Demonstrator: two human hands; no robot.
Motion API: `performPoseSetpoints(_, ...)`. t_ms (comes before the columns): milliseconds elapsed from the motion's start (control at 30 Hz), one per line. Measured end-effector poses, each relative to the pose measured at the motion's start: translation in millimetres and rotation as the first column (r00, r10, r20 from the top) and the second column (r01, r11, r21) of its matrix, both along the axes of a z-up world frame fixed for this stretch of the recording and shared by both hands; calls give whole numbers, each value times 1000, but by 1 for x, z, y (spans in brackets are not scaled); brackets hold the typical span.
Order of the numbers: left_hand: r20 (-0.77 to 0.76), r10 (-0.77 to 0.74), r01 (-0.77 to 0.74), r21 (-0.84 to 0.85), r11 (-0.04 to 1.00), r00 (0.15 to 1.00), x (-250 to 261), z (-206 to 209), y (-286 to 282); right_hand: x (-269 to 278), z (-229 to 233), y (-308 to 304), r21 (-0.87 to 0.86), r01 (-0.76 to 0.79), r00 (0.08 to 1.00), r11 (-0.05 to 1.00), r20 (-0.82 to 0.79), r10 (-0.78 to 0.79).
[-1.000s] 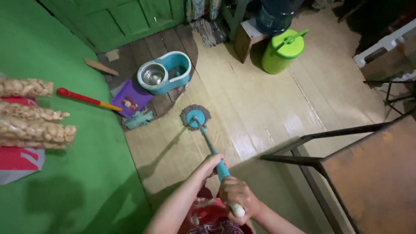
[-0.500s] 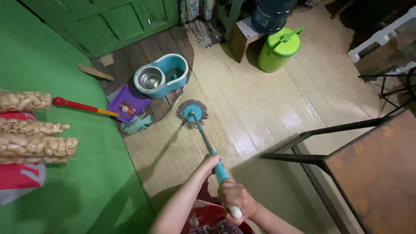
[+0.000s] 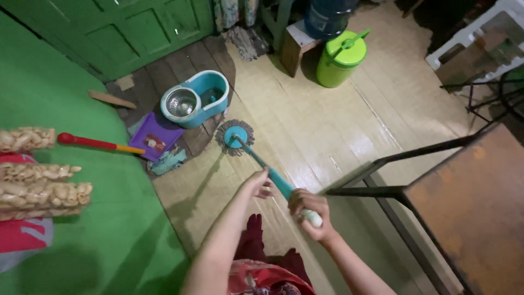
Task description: The person mops the tiled floor using a blue spin mop, moving it back and forth under a wooden table and around nearby items. The person continues mopping different sections of the floor near a green bucket and a water dispenser.
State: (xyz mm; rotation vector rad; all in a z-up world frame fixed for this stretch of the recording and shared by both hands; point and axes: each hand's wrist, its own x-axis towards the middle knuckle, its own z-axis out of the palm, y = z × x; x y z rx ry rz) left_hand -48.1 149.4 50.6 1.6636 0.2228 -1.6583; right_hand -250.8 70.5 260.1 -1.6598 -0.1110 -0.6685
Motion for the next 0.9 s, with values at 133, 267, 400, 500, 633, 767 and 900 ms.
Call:
performPoseSetpoints(133, 529, -578, 501, 299, 812, 621, -18, -9, 15, -27, 44, -6, 37, -14, 1000, 999, 27, 13)
performPoseSetpoints(267, 865, -455, 628, 236, 742, 211, -64, 37, 10, -59, 44, -5, -19, -34, 999, 999, 23, 35)
performPoseSetpoints(400, 994, 108, 771, -95, 629, 35, -99, 16, 4, -99, 62, 1, -2, -82, 997, 997, 3, 82)
performPoseSetpoints(500, 971, -57, 757, -145, 638, 234, -134, 45, 13, -131, 54, 2, -18, -101, 995, 995, -13, 101)
performPoseSetpoints(633, 967, 3, 731, -194, 654, 254, -168, 81, 19, -160, 80, 5, -34, -140, 990, 990, -22, 140)
performPoseSetpoints(767, 597, -185, 377, -213, 902, 780, -190, 161, 17, -178, 85, -2, -71, -183, 982, 981, 32, 185)
performPoseSetpoints(900, 830, -306, 567, -16, 823, 467, -202, 150, 25, -183, 114, -9, -49, -217, 974, 975, 58, 220)
